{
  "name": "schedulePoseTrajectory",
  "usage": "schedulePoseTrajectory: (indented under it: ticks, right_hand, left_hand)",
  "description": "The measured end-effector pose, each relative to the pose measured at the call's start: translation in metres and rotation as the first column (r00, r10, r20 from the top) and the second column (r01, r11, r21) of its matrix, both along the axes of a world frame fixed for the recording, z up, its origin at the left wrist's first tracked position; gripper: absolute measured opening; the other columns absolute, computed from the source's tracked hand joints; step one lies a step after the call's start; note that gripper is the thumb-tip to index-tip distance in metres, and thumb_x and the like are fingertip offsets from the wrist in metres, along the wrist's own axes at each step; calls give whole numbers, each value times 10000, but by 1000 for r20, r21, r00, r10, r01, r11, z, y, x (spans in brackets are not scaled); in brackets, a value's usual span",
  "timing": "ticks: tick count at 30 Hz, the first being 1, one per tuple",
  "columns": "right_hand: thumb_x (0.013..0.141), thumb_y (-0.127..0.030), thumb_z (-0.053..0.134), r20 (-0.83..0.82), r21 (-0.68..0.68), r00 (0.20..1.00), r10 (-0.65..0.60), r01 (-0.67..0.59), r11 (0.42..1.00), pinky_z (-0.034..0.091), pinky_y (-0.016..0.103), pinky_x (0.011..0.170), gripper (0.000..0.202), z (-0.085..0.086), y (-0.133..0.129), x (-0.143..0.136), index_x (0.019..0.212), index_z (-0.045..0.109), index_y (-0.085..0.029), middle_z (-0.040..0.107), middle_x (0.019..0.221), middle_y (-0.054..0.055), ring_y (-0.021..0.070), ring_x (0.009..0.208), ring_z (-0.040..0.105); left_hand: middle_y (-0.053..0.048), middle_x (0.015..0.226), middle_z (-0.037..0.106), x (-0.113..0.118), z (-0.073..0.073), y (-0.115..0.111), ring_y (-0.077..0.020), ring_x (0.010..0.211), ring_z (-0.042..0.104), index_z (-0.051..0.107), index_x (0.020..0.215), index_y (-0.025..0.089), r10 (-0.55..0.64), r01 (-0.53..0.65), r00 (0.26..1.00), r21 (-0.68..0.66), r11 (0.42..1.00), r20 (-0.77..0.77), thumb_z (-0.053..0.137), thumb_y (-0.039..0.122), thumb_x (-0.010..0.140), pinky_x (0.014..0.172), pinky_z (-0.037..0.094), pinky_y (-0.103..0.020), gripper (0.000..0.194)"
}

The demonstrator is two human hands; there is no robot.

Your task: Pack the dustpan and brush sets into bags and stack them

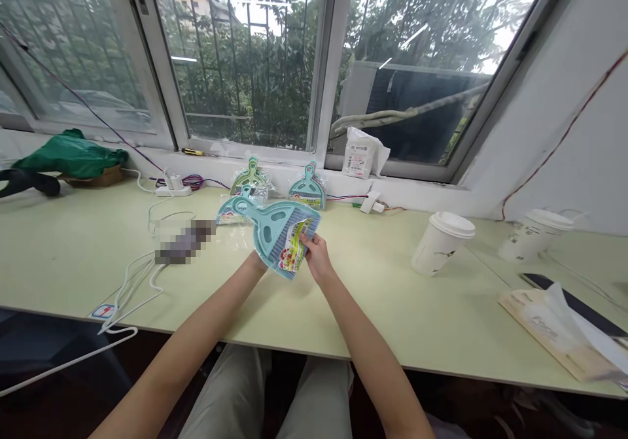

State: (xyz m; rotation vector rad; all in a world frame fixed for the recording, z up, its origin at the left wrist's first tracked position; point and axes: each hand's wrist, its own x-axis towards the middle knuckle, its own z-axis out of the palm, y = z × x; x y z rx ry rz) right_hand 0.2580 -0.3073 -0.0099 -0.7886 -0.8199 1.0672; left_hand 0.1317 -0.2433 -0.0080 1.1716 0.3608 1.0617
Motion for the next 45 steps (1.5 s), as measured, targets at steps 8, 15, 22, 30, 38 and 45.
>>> schedulePoseTrajectory:
  ticks: [8, 15, 22, 30, 38, 45]
  right_hand:
    - [689, -352, 720, -297, 24, 870, -394, 420, 907, 554, 327, 817, 349, -21, 16, 20, 994, 608, -224, 693, 1055, 33, 166, 951, 661]
    - [668, -320, 707, -346, 8, 839, -420, 450, 893, 547, 335, 853, 356, -29, 21, 21, 984, 569, -233, 694, 1019, 28, 165, 927, 670]
    - [652, -273, 679, -234, 3, 901, -366, 377, 926, 557, 294, 753, 351, -14, 21, 36, 987, 583, -228, 688, 1052, 18, 172, 950, 657]
    - [634, -295, 717, -302, -53, 854, -424, 429, 902, 556, 274, 753, 325, -20, 26, 58, 934, 612, -226, 701, 1047, 14, 166, 967, 659]
    - [646, -399, 726, -233, -106, 864, -445, 433, 895, 577, 304, 735, 335, -29, 34, 64, 908, 608, -226, 718, 983, 31, 192, 963, 669]
    - [700, -488, 714, -160, -85, 974, -161, 148, 985, 584, 341, 803, 363, -18, 28, 76, 960, 643, -245, 723, 984, 24, 197, 946, 680]
  left_hand:
    - [-138, 1251, 585, 19, 4, 10, -289, 1112, 589, 453, 1302, 234, -84, 78, 995, -99, 992, -59, 265, 832, 751, 865, 503, -459, 834]
    - [-112, 1263, 563, 49, -17, -11, -255, 1139, 552, 389, 1299, 215, 120, -110, 983, 78, 991, -137, 770, 389, 644, 961, 446, -418, 778]
    - [-89, 1213, 581, 40, -25, 1, -245, 1126, 545, 444, 1164, 209, 281, -245, 949, 227, 943, -144, 646, 477, 769, 927, 451, -379, 518]
    - [-78, 1265, 536, 47, -30, -6, -225, 1159, 534, 378, 1223, 236, 252, -225, 963, 228, 947, -95, 545, 497, 836, 937, 460, -353, 496]
    - [-78, 1122, 614, 48, -29, -17, -222, 1041, 601, 369, 1221, 218, 333, -290, 929, 241, 926, -161, 467, 520, 879, 869, 495, -358, 467]
    - [-90, 1126, 623, 42, -25, -14, -216, 1012, 619, 370, 1274, 215, 472, -436, 875, 248, 865, -107, 394, 545, 910, 833, 502, -333, 492]
